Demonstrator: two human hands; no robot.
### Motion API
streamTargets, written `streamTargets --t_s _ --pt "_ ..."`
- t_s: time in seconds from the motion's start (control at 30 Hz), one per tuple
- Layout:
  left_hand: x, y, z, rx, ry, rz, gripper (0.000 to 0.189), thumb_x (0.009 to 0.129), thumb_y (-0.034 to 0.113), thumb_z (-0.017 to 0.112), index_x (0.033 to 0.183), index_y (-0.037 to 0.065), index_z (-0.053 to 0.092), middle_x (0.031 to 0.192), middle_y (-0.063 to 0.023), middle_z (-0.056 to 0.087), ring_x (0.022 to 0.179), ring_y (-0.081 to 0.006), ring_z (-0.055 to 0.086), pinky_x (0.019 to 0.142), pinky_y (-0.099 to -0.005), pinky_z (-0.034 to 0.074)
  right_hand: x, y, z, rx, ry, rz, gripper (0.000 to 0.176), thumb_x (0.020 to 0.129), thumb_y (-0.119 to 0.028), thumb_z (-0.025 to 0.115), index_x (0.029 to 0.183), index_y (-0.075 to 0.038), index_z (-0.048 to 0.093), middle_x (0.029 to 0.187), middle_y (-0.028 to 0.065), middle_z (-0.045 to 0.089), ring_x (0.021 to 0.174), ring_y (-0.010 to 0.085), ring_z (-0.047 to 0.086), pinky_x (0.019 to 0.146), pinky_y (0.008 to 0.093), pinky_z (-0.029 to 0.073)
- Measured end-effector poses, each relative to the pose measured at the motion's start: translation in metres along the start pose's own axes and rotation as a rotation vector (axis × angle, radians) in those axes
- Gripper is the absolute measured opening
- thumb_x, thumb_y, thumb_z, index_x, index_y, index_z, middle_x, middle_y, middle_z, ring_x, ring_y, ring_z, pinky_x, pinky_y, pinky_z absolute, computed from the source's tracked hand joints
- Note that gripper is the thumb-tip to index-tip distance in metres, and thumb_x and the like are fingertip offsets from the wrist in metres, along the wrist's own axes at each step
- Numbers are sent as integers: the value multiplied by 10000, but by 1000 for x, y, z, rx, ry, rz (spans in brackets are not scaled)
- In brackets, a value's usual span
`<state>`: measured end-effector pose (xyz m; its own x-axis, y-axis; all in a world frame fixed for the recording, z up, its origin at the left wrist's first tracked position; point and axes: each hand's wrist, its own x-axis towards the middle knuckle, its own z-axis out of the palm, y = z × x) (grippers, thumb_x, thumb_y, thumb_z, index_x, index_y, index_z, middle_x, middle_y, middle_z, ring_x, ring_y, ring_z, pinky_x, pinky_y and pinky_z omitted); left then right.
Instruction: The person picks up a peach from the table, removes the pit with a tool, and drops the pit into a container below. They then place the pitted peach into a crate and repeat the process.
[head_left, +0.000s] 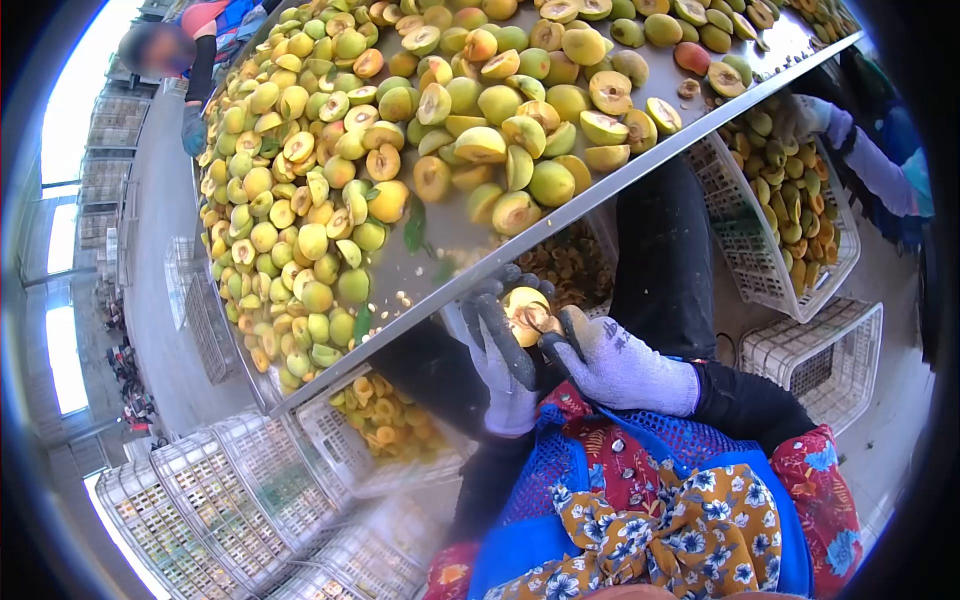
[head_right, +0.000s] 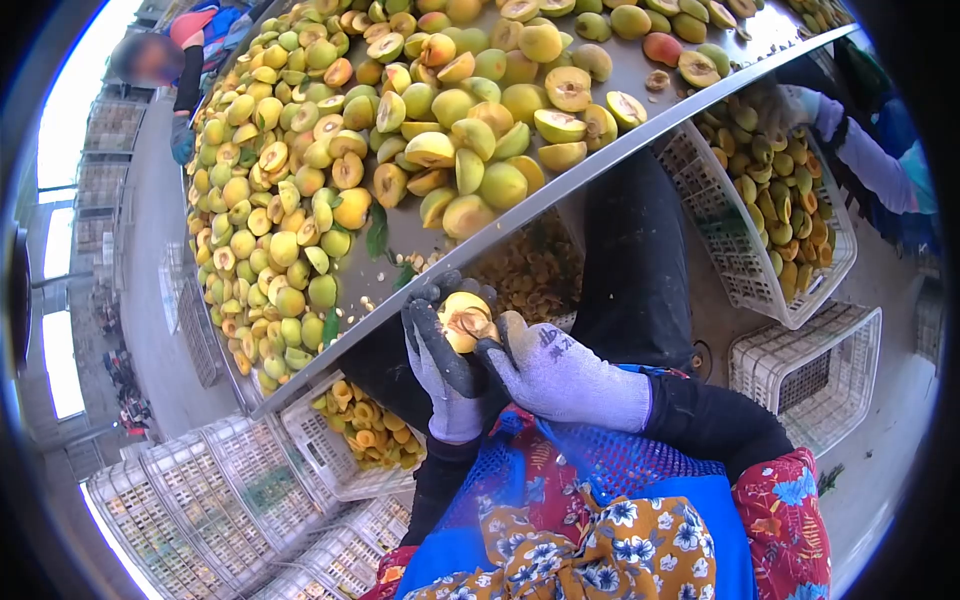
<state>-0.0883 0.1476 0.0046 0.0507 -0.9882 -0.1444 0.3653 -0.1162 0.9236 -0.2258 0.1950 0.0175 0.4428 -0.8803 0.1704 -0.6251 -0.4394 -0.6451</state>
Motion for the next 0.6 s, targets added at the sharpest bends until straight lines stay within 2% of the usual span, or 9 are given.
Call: streamTargets --t_s 0.03,0.13,0.23,0.33,0.37,0.47,0.5,0.57,0.6 --pt "-1 -3 0 23 -10 41 413 1061 333 401 1326 17 433 1213 -160 563 1008 -271 622 896 -418 543 -1 2 3 -79 -22 -47 243 981 -142 451 1056 68 546 953 254 536 652 317 620 455 426 432" --pt "-4 -8 1 120 -59 128 461 1057 354 400 1368 14 407 1247 -158 540 1066 -261 598 945 -405 502 9 2 18 159 245 -29 262 1011 -236 468 1026 9 561 843 160 567 585 223 605 438 342 424" --pt "-9 -9 -1 304 -85 217 529 1046 384 409 1393 -15 403 1307 -164 520 1132 -267 570 992 -385 446 19 -12 -21 1526 -240 942 342 1022 -373 486 1006 -40 559 731 67 563 524 147 561 443 274 421" --pt "-2 -3 -7 88 -132 -55 512 1052 390 386 1336 -30 461 1300 -180 539 1144 -275 572 981 -394 469 18 -4 -25 1547 -211 768 413 1005 -484 494 969 -77 558 666 -8 531 488 80 507 444 217 399" --pt "2 0 -11 18 -148 -145 511 1054 392 379 1316 -35 481 1297 -185 545 1148 -277 573 977 -398 476 20 -3 -23 1461 -238 884 381 1013 -418 494 971 -47 574 695 70 580 540 159 581 472 287 452" --pt "9 7 -19 -188 -186 -417 523 1060 398 356 1259 -50 539 1290 -200 564 1160 -285 575 966 -407 499 11 7 14 789 21 464 359 1014 -355 486 989 -10 582 734 198 606 652 288 644 535 390 497" --pt "9 8 -14 -121 -102 -443 514 1059 414 370 1174 -44 574 1173 -188 626 1060 -279 626 897 -393 531 10 9 15 633 -23 411 325 1010 -292 478 1015 16 582 805 312 596 795 393 650 607 476 505" --pt "7 18 -6 355 -217 -182 511 1059 418 372 1122 -43 582 1073 -177 654 966 -277 652 850 -386 542 7 4 11 434 -58 327 312 1009 -282 480 1031 16 571 815 326 594 807 399 651 604 478 501" --pt "6 16 -2 372 -204 -137 505 1059 417 375 1096 -41 583 1017 -171 661 922 -273 657 830 -383 546 5 2 8 334 -75 285 306 1008 -276 480 1039 16 565 821 333 592 814 401 652 602 479 499"
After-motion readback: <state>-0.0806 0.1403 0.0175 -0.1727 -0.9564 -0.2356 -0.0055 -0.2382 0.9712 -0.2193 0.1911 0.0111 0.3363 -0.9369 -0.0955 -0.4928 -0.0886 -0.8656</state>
